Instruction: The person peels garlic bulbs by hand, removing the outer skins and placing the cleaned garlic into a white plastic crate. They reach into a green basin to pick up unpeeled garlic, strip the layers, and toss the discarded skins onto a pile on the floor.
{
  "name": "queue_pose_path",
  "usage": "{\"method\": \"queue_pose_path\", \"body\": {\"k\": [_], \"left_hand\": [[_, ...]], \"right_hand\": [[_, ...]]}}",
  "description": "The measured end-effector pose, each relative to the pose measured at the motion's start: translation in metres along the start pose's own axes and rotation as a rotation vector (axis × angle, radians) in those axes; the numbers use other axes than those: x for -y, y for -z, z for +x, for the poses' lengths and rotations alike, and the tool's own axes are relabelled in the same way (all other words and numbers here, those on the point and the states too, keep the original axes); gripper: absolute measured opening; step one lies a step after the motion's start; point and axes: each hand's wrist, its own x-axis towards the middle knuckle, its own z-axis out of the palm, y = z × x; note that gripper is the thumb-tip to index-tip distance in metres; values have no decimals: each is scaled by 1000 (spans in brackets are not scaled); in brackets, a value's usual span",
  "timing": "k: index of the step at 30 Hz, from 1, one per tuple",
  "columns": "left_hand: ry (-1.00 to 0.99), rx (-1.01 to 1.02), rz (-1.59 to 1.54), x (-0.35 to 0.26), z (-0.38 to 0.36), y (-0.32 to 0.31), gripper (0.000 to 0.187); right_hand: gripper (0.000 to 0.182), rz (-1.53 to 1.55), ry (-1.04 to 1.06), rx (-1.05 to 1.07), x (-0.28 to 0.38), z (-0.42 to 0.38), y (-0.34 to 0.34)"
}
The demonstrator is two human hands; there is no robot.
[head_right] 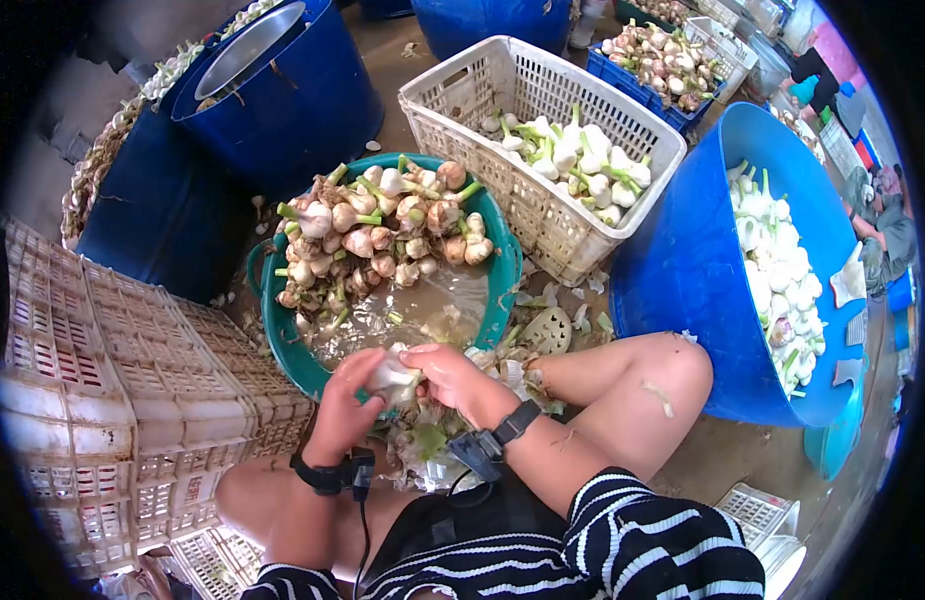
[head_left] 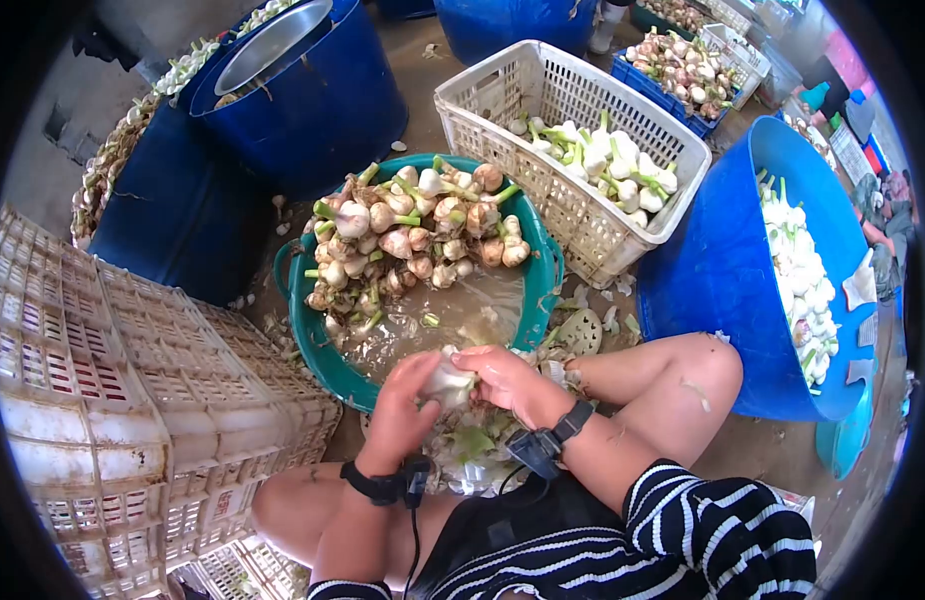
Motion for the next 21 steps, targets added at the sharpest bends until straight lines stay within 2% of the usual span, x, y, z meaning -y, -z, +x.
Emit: {"method": "queue_pose_path", "body": {"k": [2,3,4,6,7,8,10,12,14,15,16,18,19,20,21], "left_hand": [[-372,-48,489,8,-1,-1,46],[-365,-70,443,16,-2,-3,34],[-362,-75,447,18,-2,-6,34],[303,-350,-460,18,0,-11,25],[394,-417,-699,28,2,-5,16],[393,-430,-694,38,1,1,16],[572,-589,-1306,52,-3,12,14],[611,-593,-1274,46,-7,17,12],[464,-514,-1187,41,-8,13,11],[435,-544,-1062,38,-6,10,11],[433,-531,-1063,33,-4,7,11],[285,-474,-596,22,-1,2,19],[234,-409,-614,21,-2,1,22],[233,-410,-621,19,-1,2,22],[101,-326,-497,16,-1,3,21]], "right_hand": [[20,45,55,48,3,-3,-5],[21,86,111,96,3,-6,-8],[21,82,108,101,5,-13,-17],[21,140,346,113,8,-28,-36],[22,-134,468,203,-2,-26,-26],[22,-136,464,216,-2,-37,-26],[23,-752,748,270,1,-62,-27],[22,-687,768,237,8,-74,-20],[22,-393,498,219,18,-78,-11],[24,-673,448,171,14,-77,-18],[24,-670,454,159,14,-75,-20],[28,-1769,508,43,13,-70,-22],[29,-1412,736,-156,15,-67,-26],[29,-1419,734,-158,20,-60,-31],[27,-1090,786,-129,29,-48,-36]]}}
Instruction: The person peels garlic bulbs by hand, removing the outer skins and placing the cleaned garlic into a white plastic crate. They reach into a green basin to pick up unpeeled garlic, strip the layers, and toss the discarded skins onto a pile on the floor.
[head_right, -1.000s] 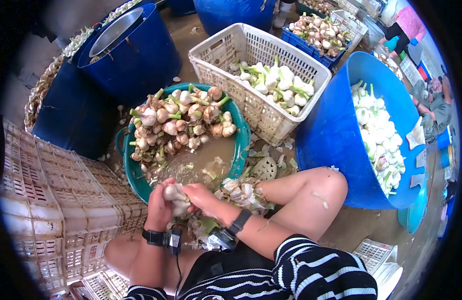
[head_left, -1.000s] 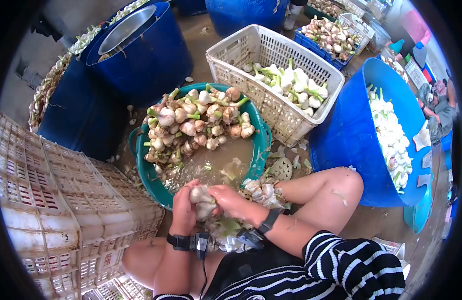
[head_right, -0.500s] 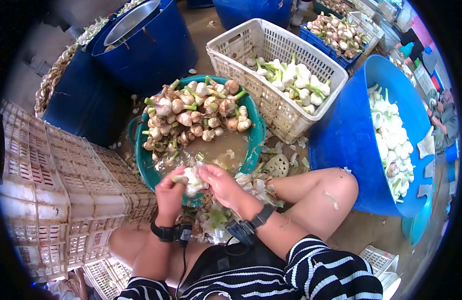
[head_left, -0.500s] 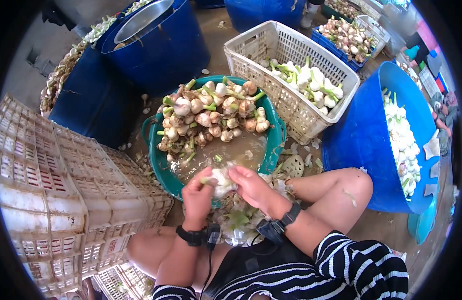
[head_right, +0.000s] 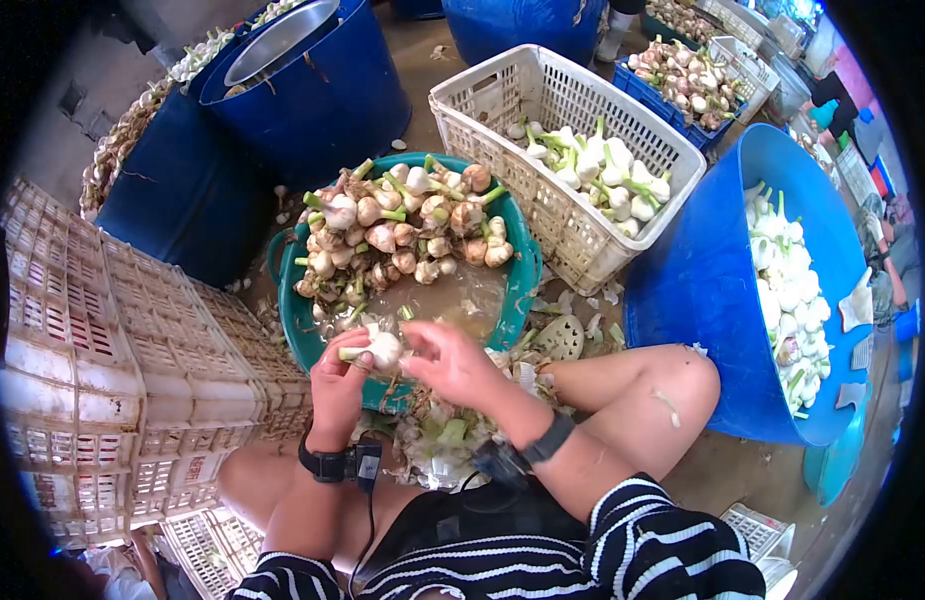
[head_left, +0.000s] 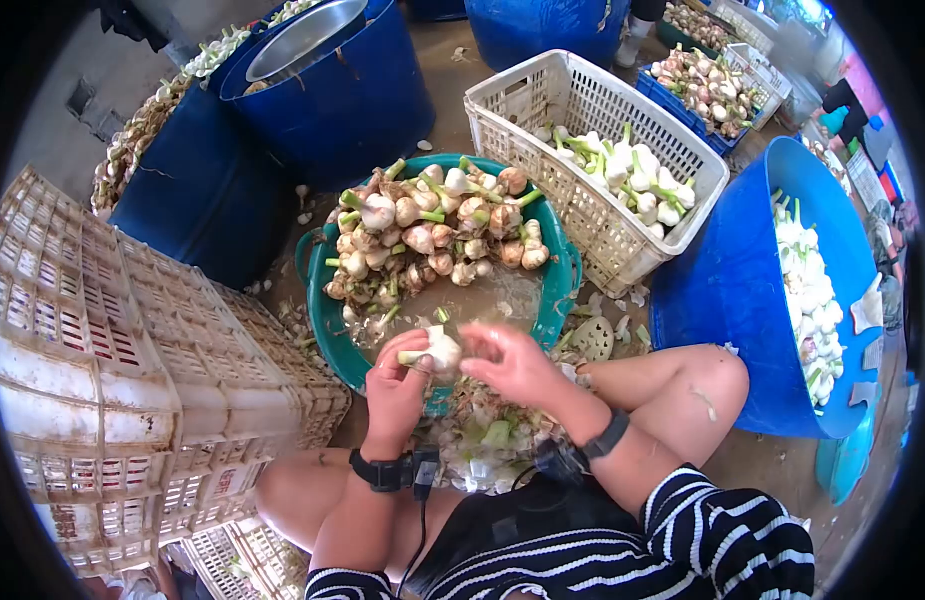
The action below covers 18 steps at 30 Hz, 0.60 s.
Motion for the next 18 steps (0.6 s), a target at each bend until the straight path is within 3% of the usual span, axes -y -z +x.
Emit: {"method": "queue_pose_path", "body": {"k": [1,2,4,5,6,7,9,10,12,13,15,16,18], "left_hand": [[-122,115,114,-4,-1,0,19],[-81,179,152,-7,-2,1,17],[-81,210,164,-9,0,3,16],[-82,231,170,-9,1,4,15],[-206,213,273,-6,3,4,12],[-202,202,276,-4,2,4,12],[272,-130,-159,0,2,2,11],[295,-217,-347,3,4,0,12],[370,-233,-390,3,3,3,15],[440,-235,-429,2,4,4,18],[455,-275,-382,-14,1,-4,24],[470,-306,-345,-18,1,-4,24],[490,-344,-304,-20,1,-3,24]], "right_hand": [[26,309,-15,-107,-2,11,1],[26,313,-18,-111,-5,19,5],[21,571,-125,296,-7,33,10],[21,572,-123,299,-6,33,10],[17,376,-15,248,-4,32,11],[13,182,92,197,0,29,10],[13,-135,360,45,4,10,2],[14,-302,521,-22,6,-4,-6],[11,-329,455,206,6,-32,-21],[11,-328,453,207,-13,-40,-30],[9,-465,341,442,-56,-51,-42],[9,-466,341,435,-53,-51,-36],[9,-555,-57,628,-35,-49,-22]]}}
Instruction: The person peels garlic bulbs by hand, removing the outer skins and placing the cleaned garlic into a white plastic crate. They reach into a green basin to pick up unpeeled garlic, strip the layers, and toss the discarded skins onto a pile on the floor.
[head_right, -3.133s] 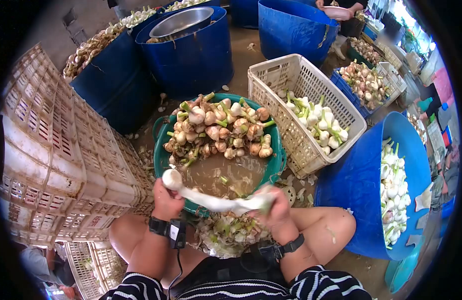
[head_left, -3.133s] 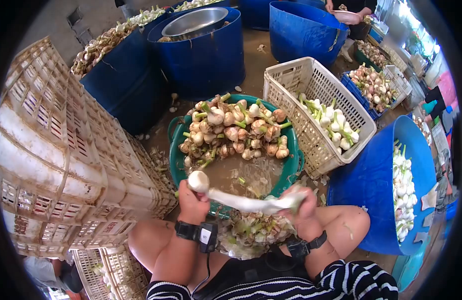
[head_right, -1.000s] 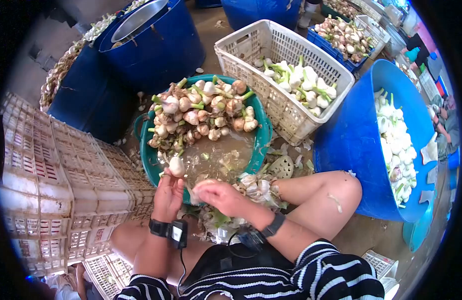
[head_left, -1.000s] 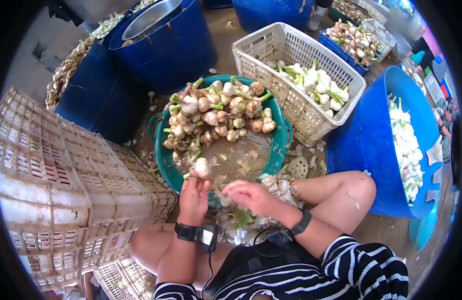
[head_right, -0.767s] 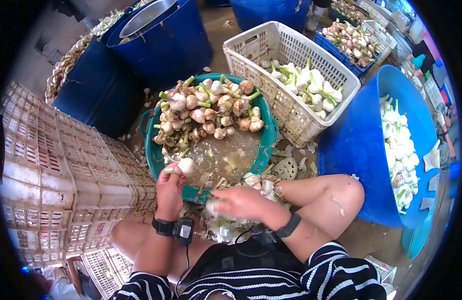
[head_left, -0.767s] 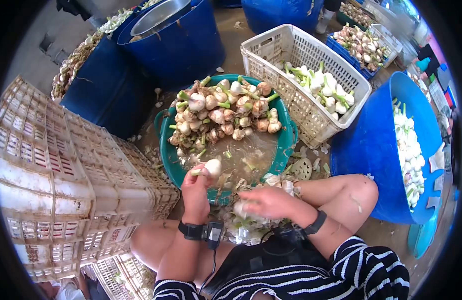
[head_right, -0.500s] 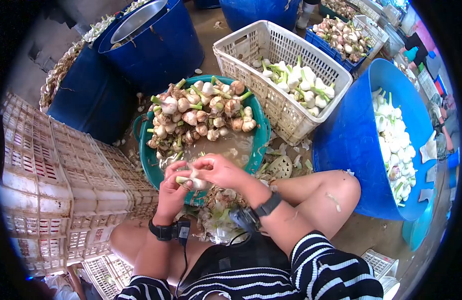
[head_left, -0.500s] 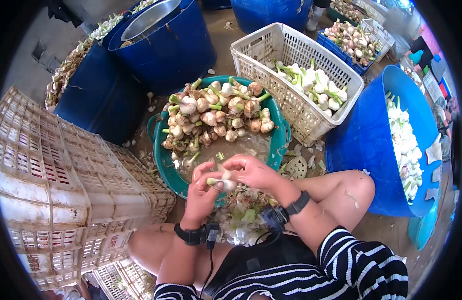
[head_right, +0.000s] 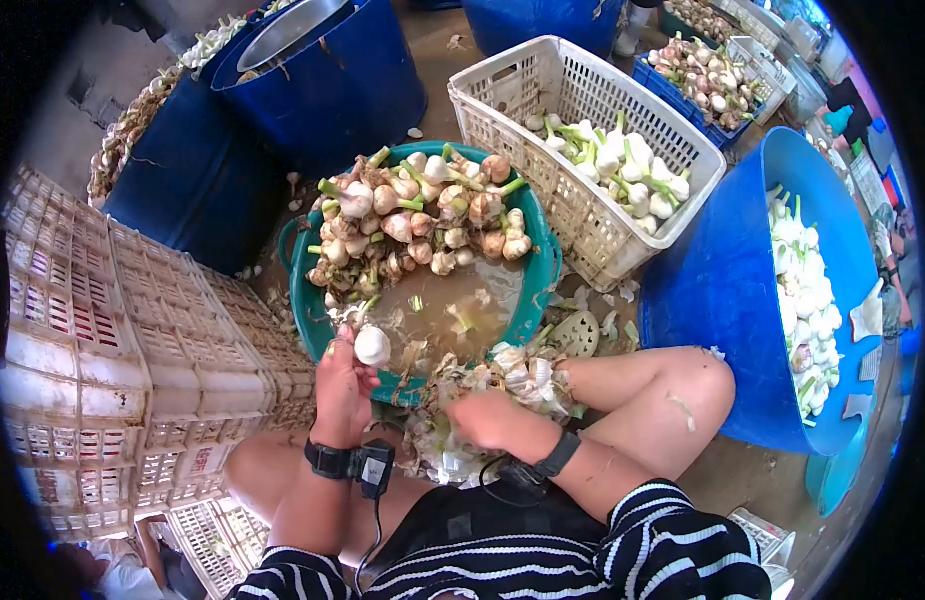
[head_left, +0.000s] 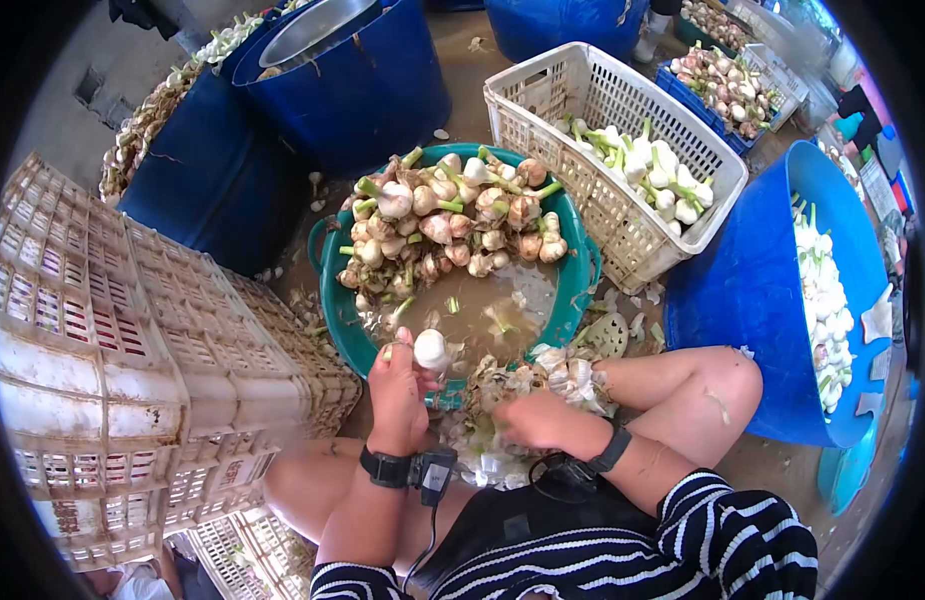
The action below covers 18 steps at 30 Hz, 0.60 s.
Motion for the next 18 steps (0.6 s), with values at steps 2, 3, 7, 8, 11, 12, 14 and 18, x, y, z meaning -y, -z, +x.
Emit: {"method": "queue_pose_path", "body": {"k": [2,3,7,8,11,12,14,18], "left_hand": [[-136,1,94,3,1,-1,22],[-133,2,91,4,0,-2,22],[-598,25,507,21,6,2,22],[-919,37,712,22,7,3,22],[-1147,22,768,16,4,2,24],[-1146,18,770,17,4,1,24],[-783,-74,579,20,4,-1,23],[-779,-107,620,18,1,-4,22]], "right_hand": [[13,399,10,-238,11,5,22],[16,795,17,-481,16,10,34],[19,1195,-184,-336,28,35,77],[17,1223,-207,-259,29,37,81],[15,1457,-140,-171,17,46,65],[15,1457,-139,-167,13,47,52],[12,1444,-10,-352,14,44,39],[10,1643,-72,-349,15,28,45]]}}
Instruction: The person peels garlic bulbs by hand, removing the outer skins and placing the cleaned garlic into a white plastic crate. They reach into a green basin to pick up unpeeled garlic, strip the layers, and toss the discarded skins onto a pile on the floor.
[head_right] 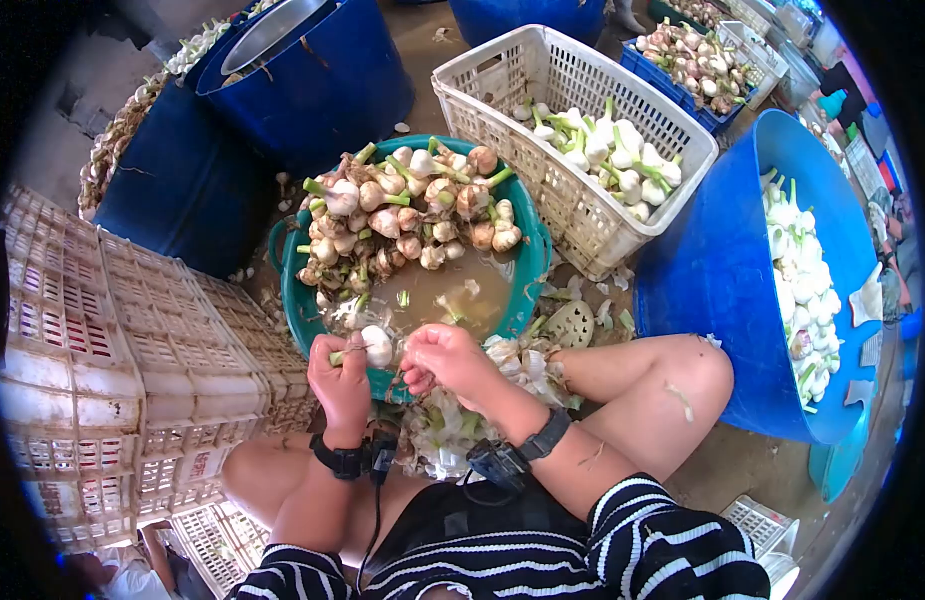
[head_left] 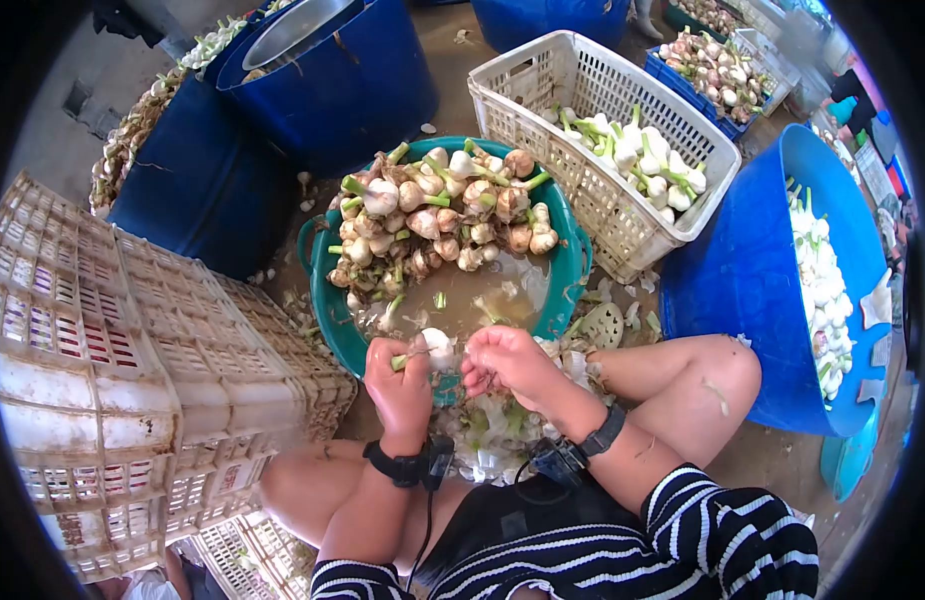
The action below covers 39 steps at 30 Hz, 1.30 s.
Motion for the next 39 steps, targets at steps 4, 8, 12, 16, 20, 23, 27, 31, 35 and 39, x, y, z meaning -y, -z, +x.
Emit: {"method": "queue_pose_path", "body": {"k": [4,8,12,16,20,23,27,31,35,39], "left_hand": [[-389,3,128,-6,1,-2,25],[135,15,-164,-10,-2,2,30],[387,-105,-395,-5,5,0,29],[417,44,-431,-2,1,0,27],[620,117,-591,-6,2,1,20],[856,56,-719,3,10,16,21],[918,65,-852,8,7,16,23],[846,148,-671,4,-1,1,22],[932,129,-798,9,2,-1,20],[978,88,-930,2,7,3,21]], "right_hand": [[7,-95,-88,-9,20,2,-16],[8,-201,-70,-7,-8,5,-8],[8,-215,-29,-42,-21,-2,-1],[13,-467,465,-60,5,-1,-17],[13,-954,790,77,8,3,-12],[15,-1211,672,255,-25,-16,10],[22,-917,430,46,-42,-13,31],[21,-611,545,-94,-6,0,-11],[18,-872,1032,40,-19,26,1],[15,-505,362,-219,-34,26,29]]}}
